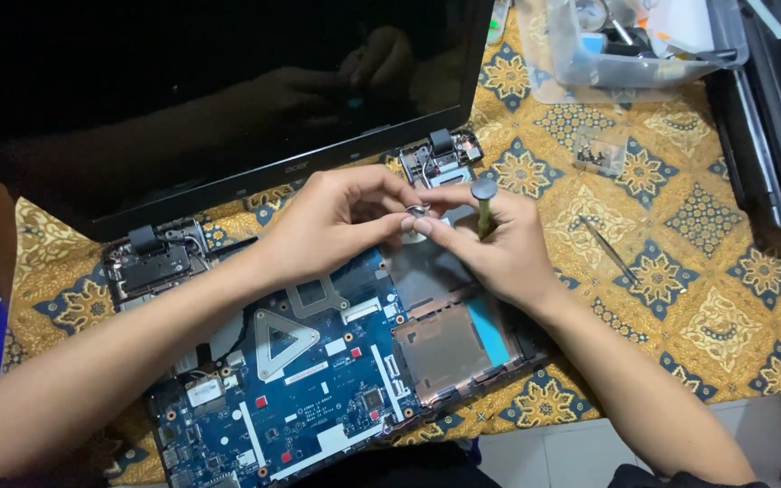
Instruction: Disassembling and manipulating internal components of a laptop, including screws and small connectors, using specialized tools.
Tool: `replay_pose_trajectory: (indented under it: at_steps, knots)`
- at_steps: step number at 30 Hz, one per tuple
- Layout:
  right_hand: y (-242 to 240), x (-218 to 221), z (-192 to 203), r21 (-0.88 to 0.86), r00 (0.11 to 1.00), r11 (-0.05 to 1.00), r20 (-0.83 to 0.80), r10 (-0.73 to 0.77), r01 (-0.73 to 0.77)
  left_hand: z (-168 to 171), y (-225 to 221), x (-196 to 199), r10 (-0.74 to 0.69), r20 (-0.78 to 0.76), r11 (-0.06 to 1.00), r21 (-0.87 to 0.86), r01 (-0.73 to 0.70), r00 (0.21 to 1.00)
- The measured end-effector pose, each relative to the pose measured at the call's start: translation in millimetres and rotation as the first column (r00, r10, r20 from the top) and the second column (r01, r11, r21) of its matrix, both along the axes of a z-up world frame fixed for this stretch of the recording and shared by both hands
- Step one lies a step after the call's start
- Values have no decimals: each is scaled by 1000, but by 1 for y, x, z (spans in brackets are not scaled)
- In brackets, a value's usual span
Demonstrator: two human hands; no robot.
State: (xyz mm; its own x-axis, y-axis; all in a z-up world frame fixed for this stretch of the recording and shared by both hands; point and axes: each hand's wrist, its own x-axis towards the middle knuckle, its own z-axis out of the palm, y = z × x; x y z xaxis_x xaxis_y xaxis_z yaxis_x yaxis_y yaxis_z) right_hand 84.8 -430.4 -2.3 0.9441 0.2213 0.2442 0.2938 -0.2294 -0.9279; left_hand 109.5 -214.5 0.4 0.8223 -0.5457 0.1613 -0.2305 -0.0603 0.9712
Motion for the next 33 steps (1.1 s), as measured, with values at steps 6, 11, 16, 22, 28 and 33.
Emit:
replay_pose_trajectory:
  at_steps: [6, 11, 16, 22, 28, 33]
  knots:
    - [-2, 1, -8, -13, 999, 1000, -51, -12, 11, -6, 4, -2, 19, 27, 1000, 8, -19, 999]
    - [-7, 4, -18, 39, 970, 997, -238, -52, 63, -6, 5, -1, 8, 20, 1000, -21, -7, 1000]
    - [-8, 5, -24, -20, 980, 999, -193, -46, 43, -10, 4, -1, 45, 24, 999, -24, -44, 999]
    - [-11, 0, -37, -392, 958, 920, 275, 84, 32, -25, -1, 0, 123, 61, 991, 40, -125, 991]
    - [3, -10, -22, -449, 860, 870, 507, 61, 203, -22, -5, -2, 120, 35, 992, 43, -121, 992]
    - [2, -11, -16, -400, 851, 901, 520, 74, 167, -20, -5, -7, 129, -63, 992, 20, -128, 990]
